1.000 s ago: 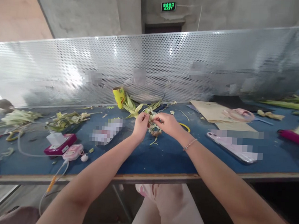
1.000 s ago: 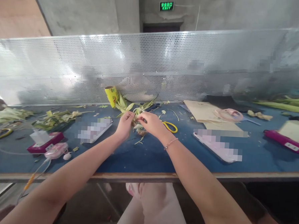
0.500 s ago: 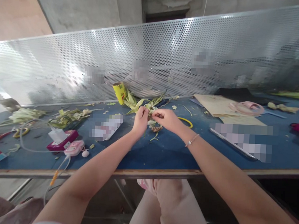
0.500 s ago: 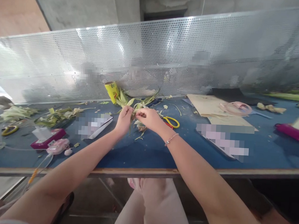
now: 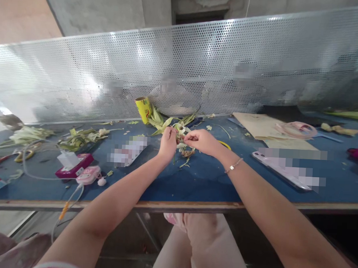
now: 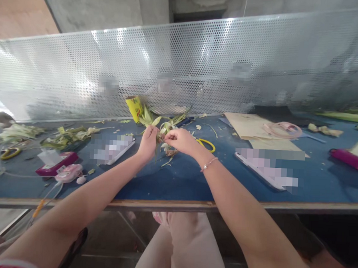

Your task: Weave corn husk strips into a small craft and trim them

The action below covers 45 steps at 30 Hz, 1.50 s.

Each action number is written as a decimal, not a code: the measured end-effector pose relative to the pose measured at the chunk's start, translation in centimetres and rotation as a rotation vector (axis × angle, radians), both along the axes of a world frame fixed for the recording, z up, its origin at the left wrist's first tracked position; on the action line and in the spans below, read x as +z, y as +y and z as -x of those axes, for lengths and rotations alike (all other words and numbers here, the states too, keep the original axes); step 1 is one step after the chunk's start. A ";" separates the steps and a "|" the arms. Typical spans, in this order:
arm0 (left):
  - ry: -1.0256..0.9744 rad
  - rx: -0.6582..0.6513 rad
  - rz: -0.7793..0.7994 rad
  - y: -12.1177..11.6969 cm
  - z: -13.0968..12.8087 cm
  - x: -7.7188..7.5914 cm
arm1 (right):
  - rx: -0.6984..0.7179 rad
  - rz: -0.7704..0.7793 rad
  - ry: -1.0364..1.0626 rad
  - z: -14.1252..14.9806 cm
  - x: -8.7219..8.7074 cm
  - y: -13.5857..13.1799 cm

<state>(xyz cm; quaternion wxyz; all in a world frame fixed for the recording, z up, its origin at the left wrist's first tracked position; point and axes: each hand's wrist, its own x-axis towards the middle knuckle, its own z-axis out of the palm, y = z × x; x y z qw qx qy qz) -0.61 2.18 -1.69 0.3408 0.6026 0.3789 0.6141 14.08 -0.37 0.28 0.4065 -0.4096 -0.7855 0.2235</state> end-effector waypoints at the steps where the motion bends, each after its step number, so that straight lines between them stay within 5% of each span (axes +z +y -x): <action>1: -0.005 -0.007 -0.001 0.0 0.0 0.0 | 0.013 0.010 -0.006 0.0 0.0 0.0; 17: 0.134 0.064 -0.040 -1.1 0.1 0.8 | 0.110 0.084 -0.120 -0.8 0.1 0.0; 24: 0.071 -0.012 -0.052 -1.3 0.2 1.2 | -0.066 -0.037 0.051 0.1 0.1 -0.3; 30: -0.004 -0.168 -0.003 -1.2 -0.4 0.7 | -0.176 -0.118 -0.033 1.0 -0.3 -0.3; 38: -0.213 -0.373 0.243 -1.3 -0.3 1.4 | -0.172 -0.129 0.074 0.5 -0.1 0.0; 45: -0.217 -0.394 0.271 -1.4 0.0 1.6 | -0.153 -0.100 0.111 0.1 0.0 0.1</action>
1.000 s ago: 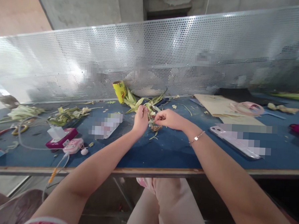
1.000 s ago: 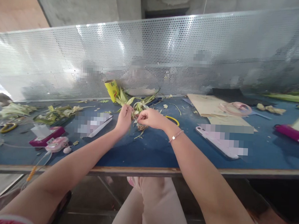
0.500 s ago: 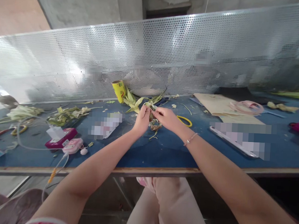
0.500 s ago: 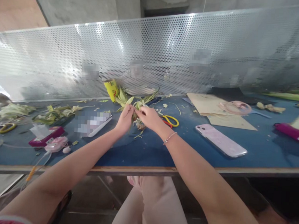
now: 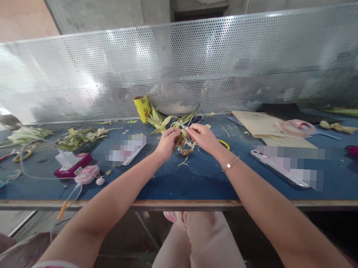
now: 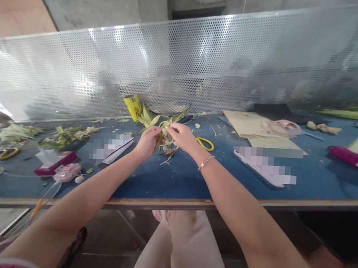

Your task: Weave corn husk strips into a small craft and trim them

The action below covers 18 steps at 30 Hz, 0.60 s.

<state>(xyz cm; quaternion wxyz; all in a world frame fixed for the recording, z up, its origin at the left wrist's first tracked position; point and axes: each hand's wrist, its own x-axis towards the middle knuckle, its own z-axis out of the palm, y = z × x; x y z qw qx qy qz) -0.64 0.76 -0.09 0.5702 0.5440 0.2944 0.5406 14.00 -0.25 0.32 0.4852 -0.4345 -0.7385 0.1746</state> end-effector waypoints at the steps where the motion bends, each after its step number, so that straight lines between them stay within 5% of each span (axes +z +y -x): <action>1: 0.004 0.007 -0.006 0.0 0.0 0.0 | 0.007 0.003 0.006 -0.1 0.0 0.0; 18: 0.134 -0.005 -0.089 -0.2 0.4 0.3 | 0.049 0.070 0.040 -0.2 0.1 -0.1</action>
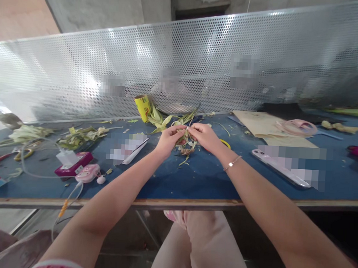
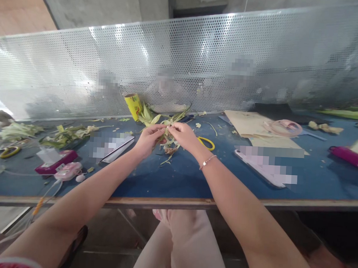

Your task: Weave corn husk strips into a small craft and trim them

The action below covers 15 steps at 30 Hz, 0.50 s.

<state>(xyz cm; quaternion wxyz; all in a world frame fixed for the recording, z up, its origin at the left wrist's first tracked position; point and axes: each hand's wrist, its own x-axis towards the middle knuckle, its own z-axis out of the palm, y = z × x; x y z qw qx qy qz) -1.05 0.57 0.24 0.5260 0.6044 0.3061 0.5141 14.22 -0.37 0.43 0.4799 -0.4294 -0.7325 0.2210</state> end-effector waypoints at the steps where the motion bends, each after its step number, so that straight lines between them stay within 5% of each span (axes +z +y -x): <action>1: 0.009 -0.004 -0.001 0.0 0.0 0.1 | 0.000 0.001 -0.005 0.0 0.0 0.0; 15: 0.087 0.120 -0.152 0.2 0.2 0.0 | -0.029 -0.021 -0.032 0.0 0.2 -0.2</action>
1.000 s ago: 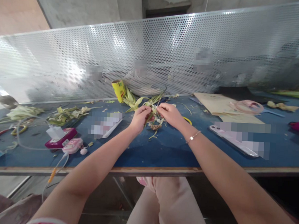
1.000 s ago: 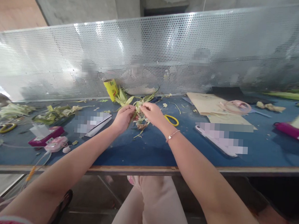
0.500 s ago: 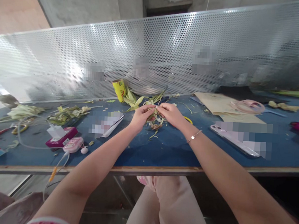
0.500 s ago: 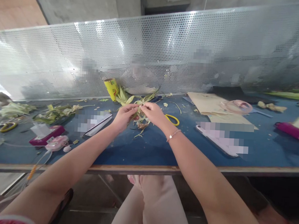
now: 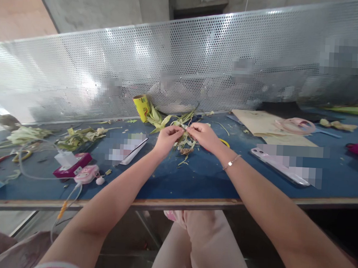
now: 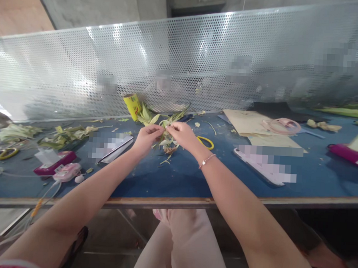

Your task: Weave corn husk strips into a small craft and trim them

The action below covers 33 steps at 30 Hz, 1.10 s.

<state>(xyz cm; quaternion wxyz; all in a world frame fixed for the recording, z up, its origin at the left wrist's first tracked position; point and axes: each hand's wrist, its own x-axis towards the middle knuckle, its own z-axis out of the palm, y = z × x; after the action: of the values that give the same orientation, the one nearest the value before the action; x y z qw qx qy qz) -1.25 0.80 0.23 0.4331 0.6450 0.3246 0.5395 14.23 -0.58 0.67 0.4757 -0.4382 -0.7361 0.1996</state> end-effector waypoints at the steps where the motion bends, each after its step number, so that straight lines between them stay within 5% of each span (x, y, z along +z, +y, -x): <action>1: 0.005 -0.007 -0.012 0.0 0.0 0.0 | -0.002 0.001 0.001 0.0 0.0 0.0; 13: 0.187 0.005 -0.138 -0.3 0.2 0.7 | 0.002 0.011 0.018 -0.2 -0.2 0.3; 25: -0.096 -0.083 0.190 0.0 -0.3 -0.2 | 0.014 -0.043 -0.119 0.3 -0.8 0.8; 33: -0.180 0.029 0.134 -0.2 -0.6 0.1 | -0.001 -0.076 -0.104 1.0 -0.8 0.3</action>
<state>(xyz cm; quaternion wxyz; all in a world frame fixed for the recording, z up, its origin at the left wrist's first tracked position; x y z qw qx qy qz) -0.60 0.62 0.35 0.4946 0.5588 0.3290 0.5787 13.22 -0.30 -0.10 0.4533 -0.4300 -0.7666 0.1481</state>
